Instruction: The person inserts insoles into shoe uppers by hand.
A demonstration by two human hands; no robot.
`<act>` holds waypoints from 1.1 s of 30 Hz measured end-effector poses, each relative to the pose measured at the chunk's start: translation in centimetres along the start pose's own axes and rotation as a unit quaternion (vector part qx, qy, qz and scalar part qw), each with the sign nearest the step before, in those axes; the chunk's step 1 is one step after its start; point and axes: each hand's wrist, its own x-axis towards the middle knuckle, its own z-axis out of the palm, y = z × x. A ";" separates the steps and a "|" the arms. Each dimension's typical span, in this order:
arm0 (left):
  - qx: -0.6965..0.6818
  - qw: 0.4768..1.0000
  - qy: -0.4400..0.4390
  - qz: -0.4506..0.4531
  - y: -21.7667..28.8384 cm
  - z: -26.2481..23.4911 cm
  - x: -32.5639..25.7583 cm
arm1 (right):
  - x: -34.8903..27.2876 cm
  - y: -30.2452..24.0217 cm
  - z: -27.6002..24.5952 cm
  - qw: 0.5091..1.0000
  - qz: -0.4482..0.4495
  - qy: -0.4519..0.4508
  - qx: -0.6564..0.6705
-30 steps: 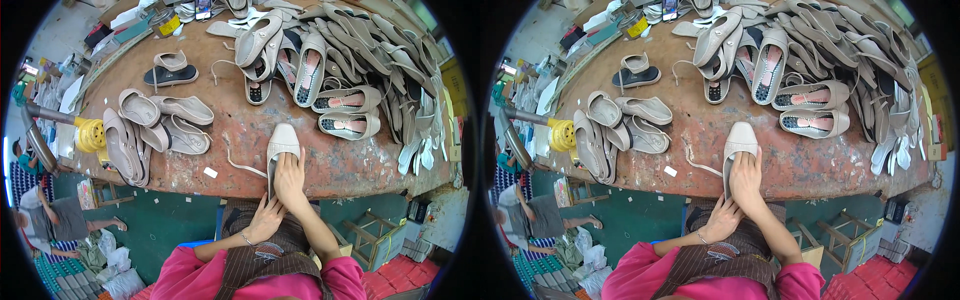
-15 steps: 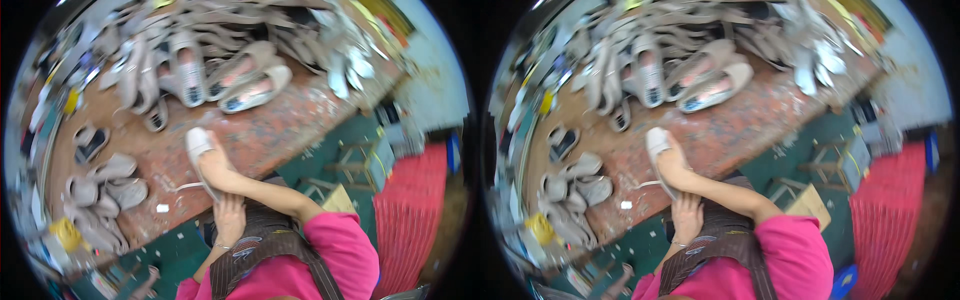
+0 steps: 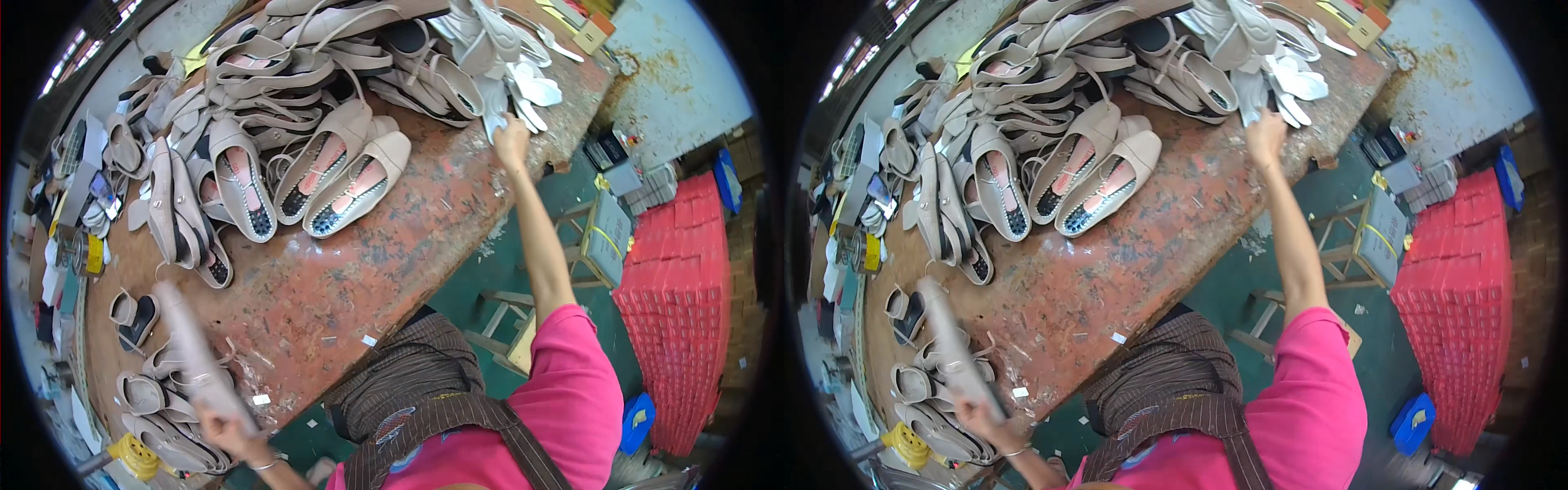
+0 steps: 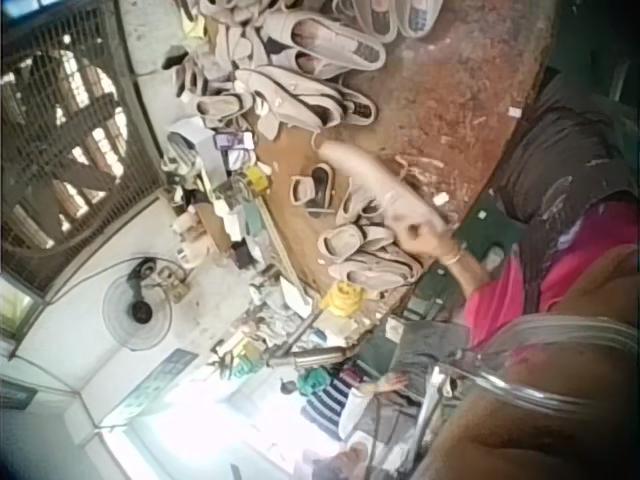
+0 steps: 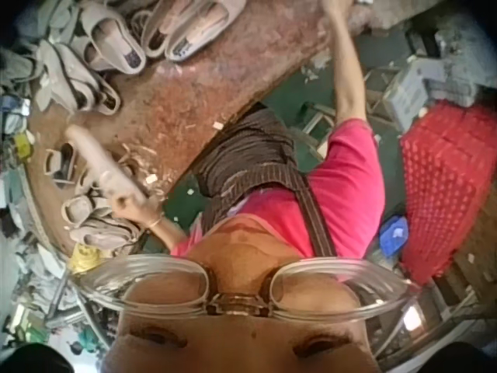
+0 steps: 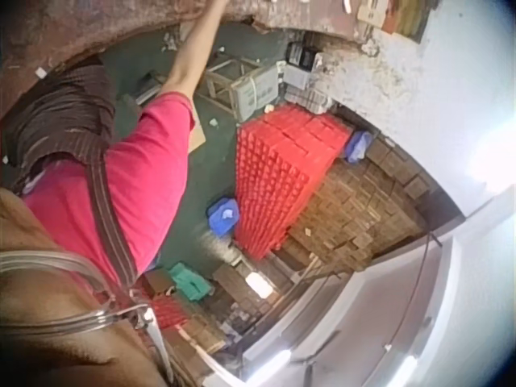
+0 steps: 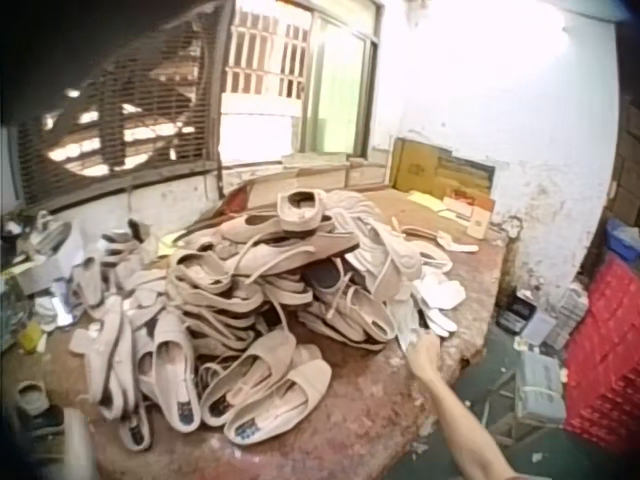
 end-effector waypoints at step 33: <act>0.297 0.892 -0.273 0.203 3.5 6.2 -7.5 | -18.4 -12.3 -15.7 0.723 -0.002 -0.348 0.597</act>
